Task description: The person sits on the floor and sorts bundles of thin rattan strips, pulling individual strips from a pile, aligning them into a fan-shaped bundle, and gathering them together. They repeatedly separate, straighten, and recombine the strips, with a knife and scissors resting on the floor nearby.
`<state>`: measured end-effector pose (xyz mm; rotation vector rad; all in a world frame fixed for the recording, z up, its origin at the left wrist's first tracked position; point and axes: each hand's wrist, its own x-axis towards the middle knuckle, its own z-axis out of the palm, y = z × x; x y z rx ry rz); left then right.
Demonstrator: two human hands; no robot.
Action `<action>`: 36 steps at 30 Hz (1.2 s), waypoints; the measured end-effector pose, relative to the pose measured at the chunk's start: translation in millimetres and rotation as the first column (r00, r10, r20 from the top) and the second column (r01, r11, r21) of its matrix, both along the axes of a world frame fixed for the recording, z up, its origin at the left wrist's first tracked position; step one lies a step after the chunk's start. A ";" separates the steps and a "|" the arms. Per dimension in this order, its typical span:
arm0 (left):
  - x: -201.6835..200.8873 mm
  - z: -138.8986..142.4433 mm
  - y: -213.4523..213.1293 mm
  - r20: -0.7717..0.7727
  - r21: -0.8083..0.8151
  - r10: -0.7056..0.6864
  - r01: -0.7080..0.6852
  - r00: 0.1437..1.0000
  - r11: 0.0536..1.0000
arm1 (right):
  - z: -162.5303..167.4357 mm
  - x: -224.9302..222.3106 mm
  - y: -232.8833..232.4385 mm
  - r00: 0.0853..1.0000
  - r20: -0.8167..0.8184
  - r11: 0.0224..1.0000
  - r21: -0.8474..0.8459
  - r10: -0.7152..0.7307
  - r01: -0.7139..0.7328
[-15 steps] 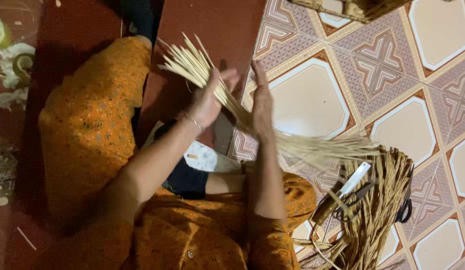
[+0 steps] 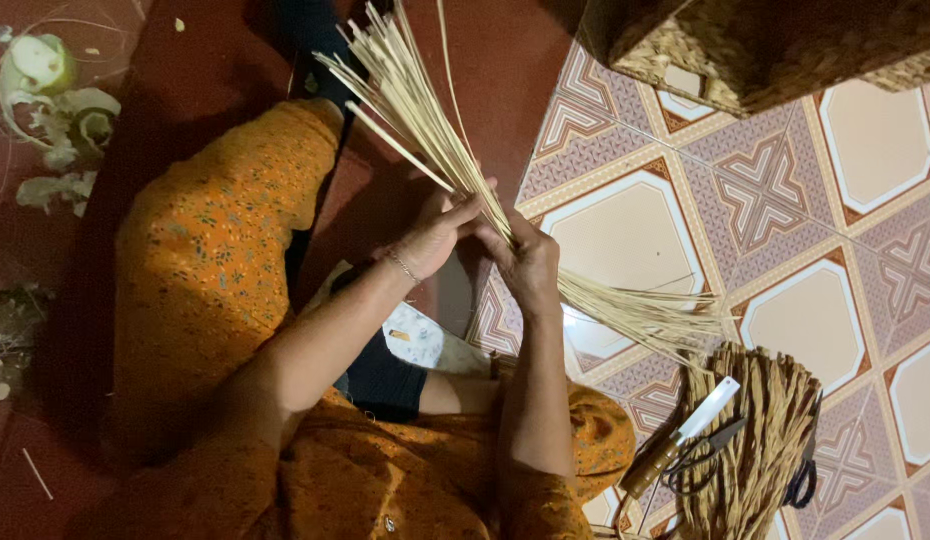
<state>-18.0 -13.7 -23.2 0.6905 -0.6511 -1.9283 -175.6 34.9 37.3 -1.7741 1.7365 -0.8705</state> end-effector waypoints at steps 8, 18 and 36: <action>2.9 9.3 -8.6 -0.105 0.069 0.080 -0.073 0.991 0.995 | 31.3 11.7 5.1 1.000 0.002 0.972 -0.235 0.021 -0.020; -11.2 5.4 -3.8 -0.068 -0.070 -0.197 0.192 0.978 0.979 | -1.0 12.4 -2.9 0.947 0.229 0.967 0.171 -0.226 0.189; -13.0 18.0 17.6 -0.367 0.145 -0.171 0.238 0.914 0.960 | -27.7 49.0 -25.1 0.954 -0.275 0.992 -0.028 -0.123 0.120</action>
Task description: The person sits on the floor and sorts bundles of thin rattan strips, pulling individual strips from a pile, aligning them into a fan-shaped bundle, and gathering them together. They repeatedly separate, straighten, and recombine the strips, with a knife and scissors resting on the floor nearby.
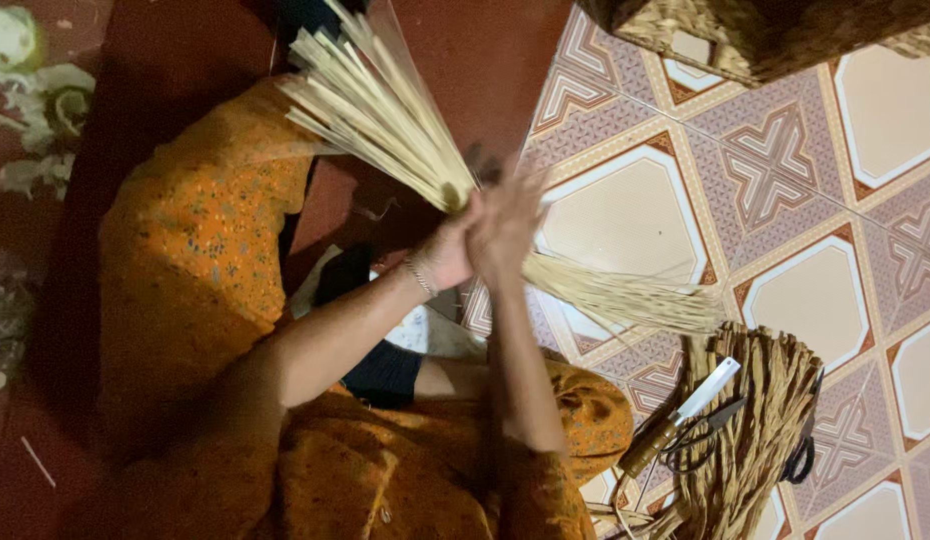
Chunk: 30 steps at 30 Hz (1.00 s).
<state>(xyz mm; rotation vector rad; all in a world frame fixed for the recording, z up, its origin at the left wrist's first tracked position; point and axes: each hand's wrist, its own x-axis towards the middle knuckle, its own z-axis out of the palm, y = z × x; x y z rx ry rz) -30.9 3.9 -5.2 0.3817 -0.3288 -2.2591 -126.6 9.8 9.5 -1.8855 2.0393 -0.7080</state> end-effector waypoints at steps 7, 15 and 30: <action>27.3 -1.8 -3.0 0.147 0.050 0.171 -0.180 0.974 0.982 | -7.5 38.5 29.1 0.960 0.252 0.990 0.048 0.118 -0.134; 25.7 -2.5 13.9 0.067 0.004 0.043 -0.043 0.997 0.999 | -17.0 38.1 28.5 0.977 0.211 0.998 -0.052 0.042 -0.032; 43.7 3.9 18.1 0.136 0.071 0.119 -0.130 0.984 0.989 | -5.1 56.4 41.8 0.964 0.245 0.995 -0.015 0.099 -0.098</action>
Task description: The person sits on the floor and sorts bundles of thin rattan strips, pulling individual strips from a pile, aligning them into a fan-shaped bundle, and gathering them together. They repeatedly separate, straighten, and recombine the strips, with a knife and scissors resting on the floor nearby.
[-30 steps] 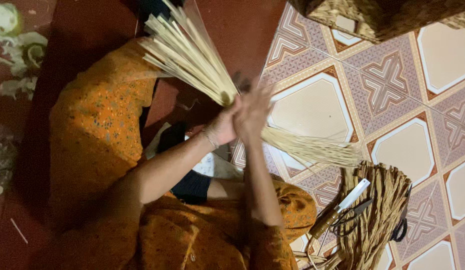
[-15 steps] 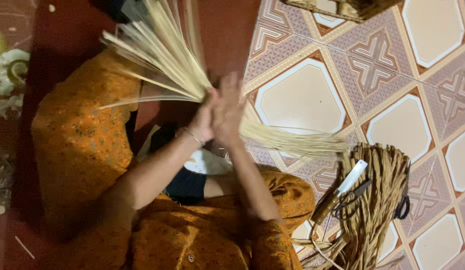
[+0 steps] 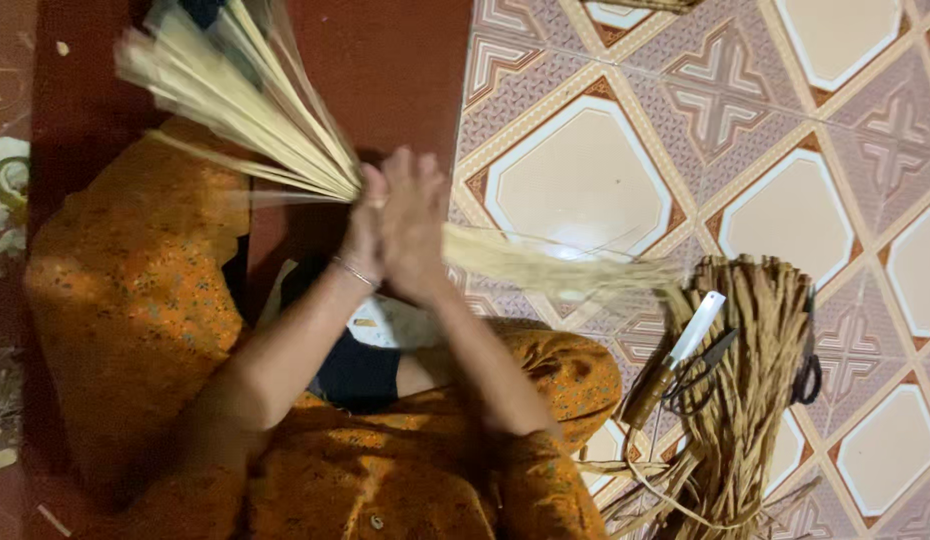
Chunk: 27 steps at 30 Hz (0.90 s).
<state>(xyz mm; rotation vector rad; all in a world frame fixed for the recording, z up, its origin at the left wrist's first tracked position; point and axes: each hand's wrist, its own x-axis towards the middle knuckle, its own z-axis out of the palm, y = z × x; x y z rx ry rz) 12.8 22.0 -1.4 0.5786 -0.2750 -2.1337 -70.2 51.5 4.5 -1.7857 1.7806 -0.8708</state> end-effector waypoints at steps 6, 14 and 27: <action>-14.7 1.8 -10.2 0.042 -0.071 0.008 -0.005 0.999 0.997 | 7.0 -10.2 -23.8 0.998 -0.057 0.984 0.179 0.011 -0.001; -13.0 6.0 -30.6 0.297 -0.117 -0.122 0.162 0.947 0.980 | 49.0 -62.0 -36.0 0.944 0.327 0.998 -0.034 -0.041 0.055; 30.6 46.8 -79.8 0.069 -0.290 0.148 -0.122 0.987 0.949 | 52.2 -103.8 -14.6 0.990 0.139 0.957 0.287 0.006 -0.046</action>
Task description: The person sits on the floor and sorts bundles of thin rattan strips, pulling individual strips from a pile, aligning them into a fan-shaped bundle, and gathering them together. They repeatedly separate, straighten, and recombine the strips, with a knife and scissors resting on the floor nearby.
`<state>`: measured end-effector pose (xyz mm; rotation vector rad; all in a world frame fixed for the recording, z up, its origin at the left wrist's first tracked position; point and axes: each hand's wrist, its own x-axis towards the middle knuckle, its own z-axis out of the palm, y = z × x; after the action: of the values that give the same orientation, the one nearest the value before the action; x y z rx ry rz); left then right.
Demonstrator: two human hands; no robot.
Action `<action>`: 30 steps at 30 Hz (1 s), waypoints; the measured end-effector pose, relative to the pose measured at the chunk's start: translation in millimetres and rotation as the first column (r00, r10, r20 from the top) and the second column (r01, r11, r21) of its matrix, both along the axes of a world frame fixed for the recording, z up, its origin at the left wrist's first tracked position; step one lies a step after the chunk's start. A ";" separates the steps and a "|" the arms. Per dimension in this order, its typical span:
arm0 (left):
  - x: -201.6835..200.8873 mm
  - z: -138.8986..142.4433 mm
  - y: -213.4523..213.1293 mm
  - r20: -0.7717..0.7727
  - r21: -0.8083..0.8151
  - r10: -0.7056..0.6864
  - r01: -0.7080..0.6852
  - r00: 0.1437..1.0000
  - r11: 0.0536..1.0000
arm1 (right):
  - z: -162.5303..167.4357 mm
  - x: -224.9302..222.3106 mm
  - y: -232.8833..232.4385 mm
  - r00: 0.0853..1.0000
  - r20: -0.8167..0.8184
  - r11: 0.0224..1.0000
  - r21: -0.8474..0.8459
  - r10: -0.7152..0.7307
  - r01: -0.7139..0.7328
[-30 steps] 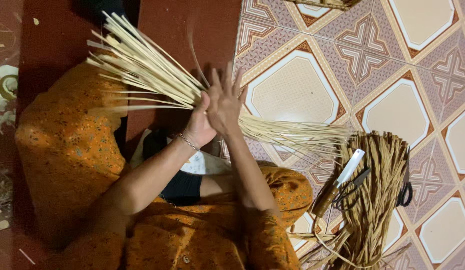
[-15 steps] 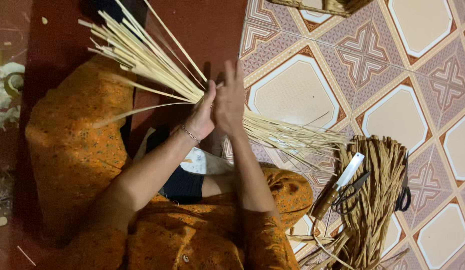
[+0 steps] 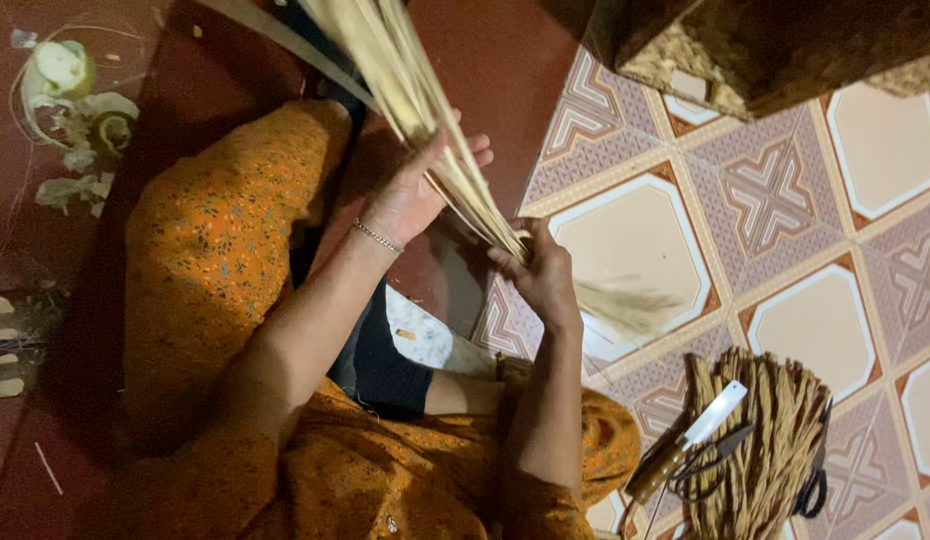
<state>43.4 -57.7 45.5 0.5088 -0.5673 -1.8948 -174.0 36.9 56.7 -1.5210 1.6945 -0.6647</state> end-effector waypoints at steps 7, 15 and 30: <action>5.3 -11.0 -3.6 0.217 0.041 0.088 -0.099 0.972 0.994 | -19.2 -17.6 -5.5 0.961 0.272 0.998 -0.017 -0.052 0.058; 3.9 -9.6 -14.6 0.286 0.031 0.176 -0.193 0.942 0.981 | 0.1 -4.2 -17.4 0.918 0.365 0.966 -0.134 -0.157 0.219; 62.2 93.8 5.0 0.083 -0.119 0.320 -0.310 0.944 0.943 | 78.7 34.8 -47.2 0.922 0.386 0.890 -0.421 0.004 0.172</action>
<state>105.6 -52.7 139.3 0.5926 -0.6091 -1.5330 -139.2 -10.2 135.4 -1.4957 1.3698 -1.3824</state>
